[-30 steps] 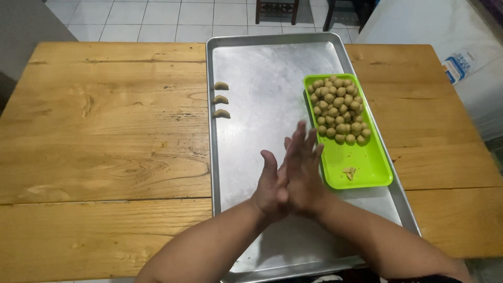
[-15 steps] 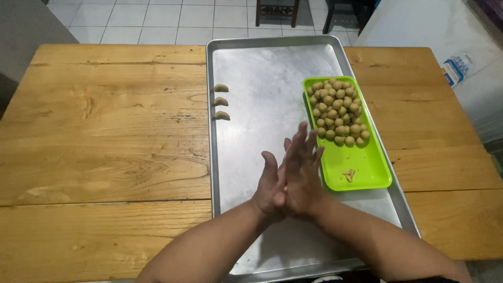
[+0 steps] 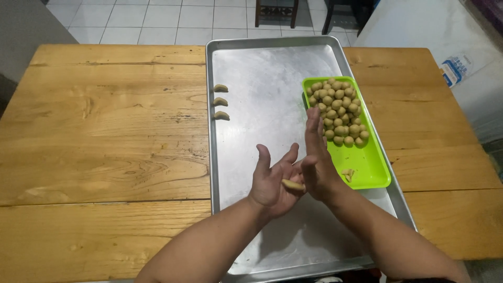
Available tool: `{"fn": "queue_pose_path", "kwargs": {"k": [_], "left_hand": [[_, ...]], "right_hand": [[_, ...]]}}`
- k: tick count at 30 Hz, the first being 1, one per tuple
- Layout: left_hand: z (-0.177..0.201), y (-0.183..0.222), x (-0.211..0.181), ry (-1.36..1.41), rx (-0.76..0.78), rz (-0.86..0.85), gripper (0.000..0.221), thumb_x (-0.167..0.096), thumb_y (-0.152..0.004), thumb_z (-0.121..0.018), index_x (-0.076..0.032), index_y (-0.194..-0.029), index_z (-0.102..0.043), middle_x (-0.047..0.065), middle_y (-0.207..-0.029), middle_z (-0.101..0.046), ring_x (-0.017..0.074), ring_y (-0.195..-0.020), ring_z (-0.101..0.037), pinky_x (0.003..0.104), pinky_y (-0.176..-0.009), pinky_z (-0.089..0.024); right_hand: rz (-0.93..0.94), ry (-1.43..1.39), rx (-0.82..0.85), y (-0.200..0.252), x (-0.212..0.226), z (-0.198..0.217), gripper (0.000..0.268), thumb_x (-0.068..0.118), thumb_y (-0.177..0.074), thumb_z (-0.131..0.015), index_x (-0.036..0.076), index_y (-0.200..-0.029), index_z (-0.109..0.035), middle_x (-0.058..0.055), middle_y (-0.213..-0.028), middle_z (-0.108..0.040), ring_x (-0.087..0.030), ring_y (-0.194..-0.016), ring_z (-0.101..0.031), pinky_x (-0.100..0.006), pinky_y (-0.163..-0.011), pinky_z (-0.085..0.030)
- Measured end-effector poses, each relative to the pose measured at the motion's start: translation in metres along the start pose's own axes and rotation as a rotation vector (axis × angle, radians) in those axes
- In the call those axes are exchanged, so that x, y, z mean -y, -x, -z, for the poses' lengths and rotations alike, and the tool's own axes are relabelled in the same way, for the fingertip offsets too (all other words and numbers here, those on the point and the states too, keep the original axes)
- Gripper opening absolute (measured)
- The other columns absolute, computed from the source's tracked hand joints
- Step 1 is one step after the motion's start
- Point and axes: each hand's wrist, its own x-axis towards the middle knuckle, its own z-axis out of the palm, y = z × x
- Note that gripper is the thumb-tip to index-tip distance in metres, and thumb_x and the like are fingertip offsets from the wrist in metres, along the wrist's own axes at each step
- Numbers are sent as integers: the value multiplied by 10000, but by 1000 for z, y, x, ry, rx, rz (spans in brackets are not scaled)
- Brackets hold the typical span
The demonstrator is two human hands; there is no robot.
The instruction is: Shaping small pre-portioned dough balls into crescent shapes and arranging them on a metal baking tray.
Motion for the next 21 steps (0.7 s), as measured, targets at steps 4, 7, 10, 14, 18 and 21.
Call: {"fn": "queue_pose_path", "kwargs": {"k": [4,7,10,14,18,21], "left_hand": [[-85,29,-10,13,17,-45,1158,-957,-746,-422,-133,-1542,-251,41,-943,-771,132,-822,-730,164,-724,-528],[-86,28,-9,-176,-8,-120,1148,-941,-786,-330,-103,-1568,-273,64,-1253,-595,177,-1134,-546,248,-968,-368],[-63,25,-7,-233,-41,-143,1181,-947,-793,-287,-105,-1618,-209,139,-1536,-444,264,-1361,-442,374,-1131,-296],[-50,22,-8,40,-78,-20,1197,-967,-734,-462,-262,-1639,-123,112,-1252,-593,163,-864,-681,234,-663,-538],[-35,13,-7,153,-106,3,1136,-963,-749,-484,-275,-1607,-201,180,-1426,-477,319,-1155,-629,387,-838,-547],[-28,9,-13,181,-163,-30,1078,-931,-800,-424,-305,-1622,-116,96,-1269,-544,234,-1083,-630,272,-676,-472]], "right_hand": [[-42,190,75,7,-5,-9,1351,1002,-645,43,60,-1602,194,-252,-1704,80,-557,-1509,148,-827,-1069,58],[-10,266,117,17,-1,-22,1320,975,-670,29,50,-1596,199,-283,-1692,89,-586,-1500,118,-837,-1064,18],[62,345,157,29,-1,-33,1322,961,-670,38,35,-1602,183,-292,-1689,90,-579,-1501,114,-808,-1082,18],[-28,158,83,16,26,-7,1320,961,-712,-13,-14,-1586,147,-339,-1672,49,-630,-1471,88,-851,-1055,-1],[-84,-109,-23,21,15,19,1203,932,-761,-187,112,-1641,-169,-290,-1544,-458,-495,-1425,-397,-675,-1112,-327],[101,38,-72,28,4,31,633,303,-624,-980,191,-1213,-778,-30,-914,-835,-182,-864,-808,-322,-822,-614]]}}
